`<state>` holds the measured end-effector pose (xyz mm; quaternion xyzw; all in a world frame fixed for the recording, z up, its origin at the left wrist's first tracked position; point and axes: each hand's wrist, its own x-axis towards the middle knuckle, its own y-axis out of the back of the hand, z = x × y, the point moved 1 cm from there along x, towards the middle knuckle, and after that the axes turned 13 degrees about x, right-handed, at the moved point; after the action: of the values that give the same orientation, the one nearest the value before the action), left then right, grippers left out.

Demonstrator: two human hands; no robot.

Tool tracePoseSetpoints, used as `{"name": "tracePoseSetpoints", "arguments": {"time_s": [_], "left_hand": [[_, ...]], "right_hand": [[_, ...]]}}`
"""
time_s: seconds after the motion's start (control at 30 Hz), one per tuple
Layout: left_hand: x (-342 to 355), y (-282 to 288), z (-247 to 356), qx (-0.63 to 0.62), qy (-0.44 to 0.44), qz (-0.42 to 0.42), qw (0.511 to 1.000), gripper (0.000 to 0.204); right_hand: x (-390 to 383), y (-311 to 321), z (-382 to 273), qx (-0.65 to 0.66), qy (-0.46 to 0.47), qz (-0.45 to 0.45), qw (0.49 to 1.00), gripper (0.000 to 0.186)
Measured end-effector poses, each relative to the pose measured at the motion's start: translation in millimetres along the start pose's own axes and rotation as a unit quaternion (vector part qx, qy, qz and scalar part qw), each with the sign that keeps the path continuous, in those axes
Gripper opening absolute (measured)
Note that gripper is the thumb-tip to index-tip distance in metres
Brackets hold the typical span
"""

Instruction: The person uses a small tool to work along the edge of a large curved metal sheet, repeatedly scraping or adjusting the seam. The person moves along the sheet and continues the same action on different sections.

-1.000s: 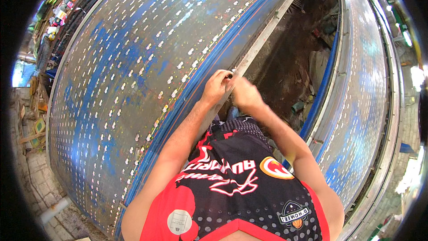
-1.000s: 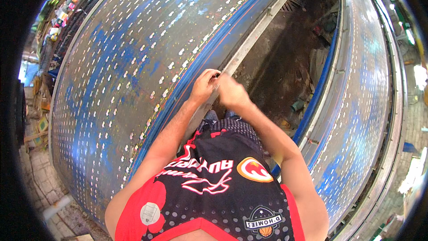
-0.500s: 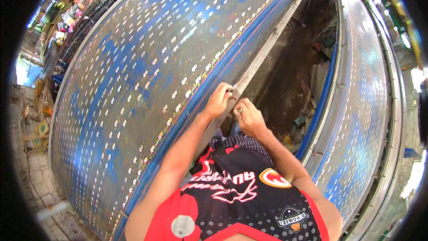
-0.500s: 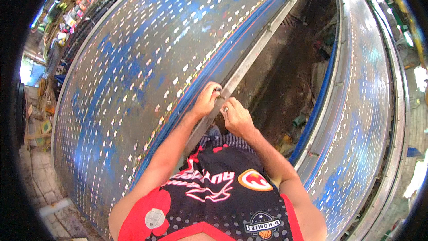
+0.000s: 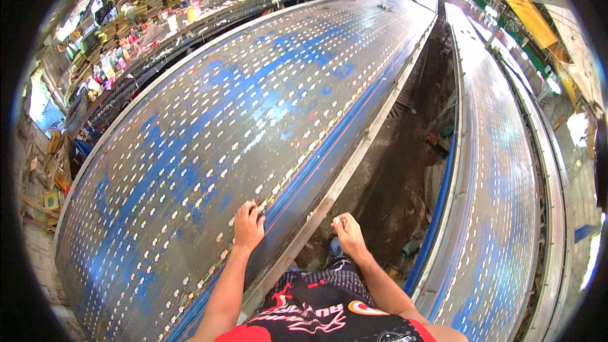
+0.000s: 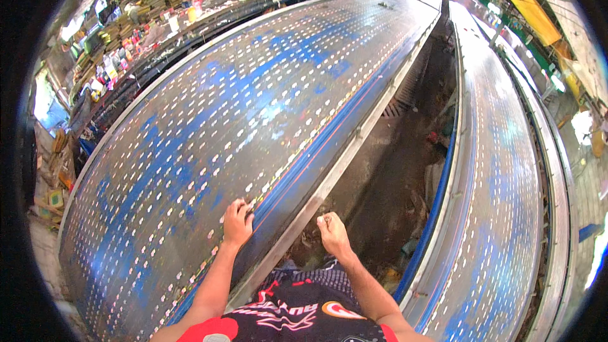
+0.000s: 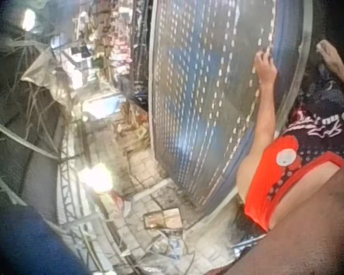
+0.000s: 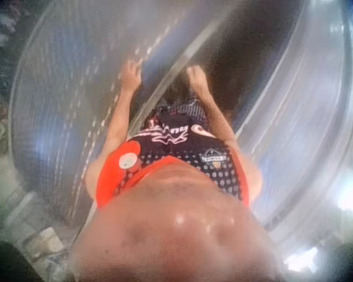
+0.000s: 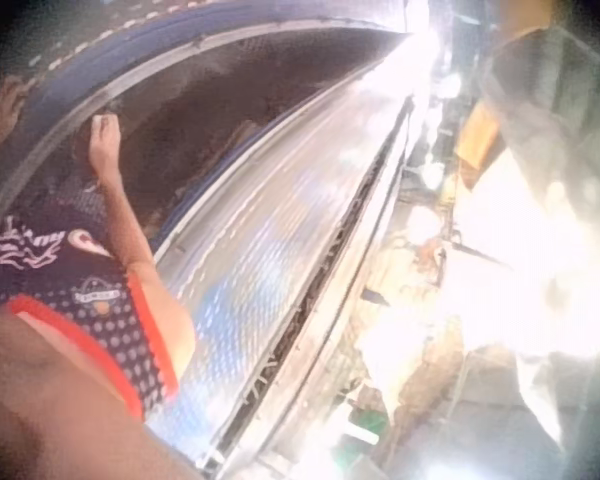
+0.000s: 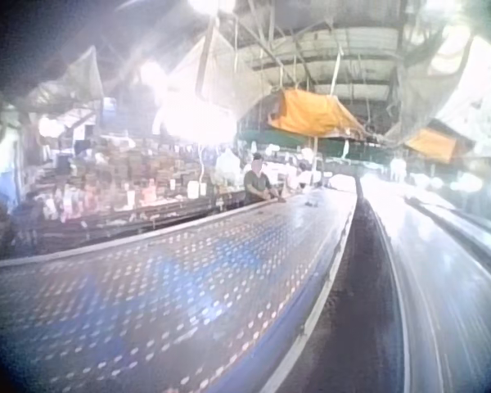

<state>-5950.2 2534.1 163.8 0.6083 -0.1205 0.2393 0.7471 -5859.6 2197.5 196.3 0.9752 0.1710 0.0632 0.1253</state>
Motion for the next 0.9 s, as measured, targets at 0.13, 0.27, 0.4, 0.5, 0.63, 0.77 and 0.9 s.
{"name": "tracePoseSetpoints", "arguments": {"time_s": [0.13, 0.27, 0.4, 0.5, 0.63, 0.77, 0.9], "left_hand": [[9, 7, 37, 0.040, 0.055, 0.000, 0.998, 0.033], [51, -16, 82, -0.010, 0.108, -0.001, 0.994, 0.026], [118, -56, 152, -0.054, 0.056, 0.018, 0.997, 0.021], [181, -92, 213, -0.089, 0.014, 0.036, 0.995, 0.017], [256, -134, 293, -0.092, -0.029, 0.017, 0.995, 0.013], [313, -179, 342, -0.060, -0.039, 0.004, 0.997, 0.034], [330, -221, 352, -0.046, -0.030, -0.044, 0.997, 0.060]], "right_hand": [[41, 30, 36, 0.190, -0.120, 0.027, 0.974, 0.031], [105, 83, 57, 0.317, -0.148, 0.079, 0.934, 0.031], [185, 156, 65, 0.382, -0.148, 0.102, 0.907, 0.033], [242, 208, 65, 0.424, -0.118, 0.126, 0.889, 0.034], [299, 257, 82, 0.464, -0.126, 0.153, 0.863, 0.036], [350, 273, 125, 0.458, -0.182, 0.136, 0.860, 0.036], [381, 250, 160, 0.496, -0.253, 0.075, 0.827, 0.035]]}}
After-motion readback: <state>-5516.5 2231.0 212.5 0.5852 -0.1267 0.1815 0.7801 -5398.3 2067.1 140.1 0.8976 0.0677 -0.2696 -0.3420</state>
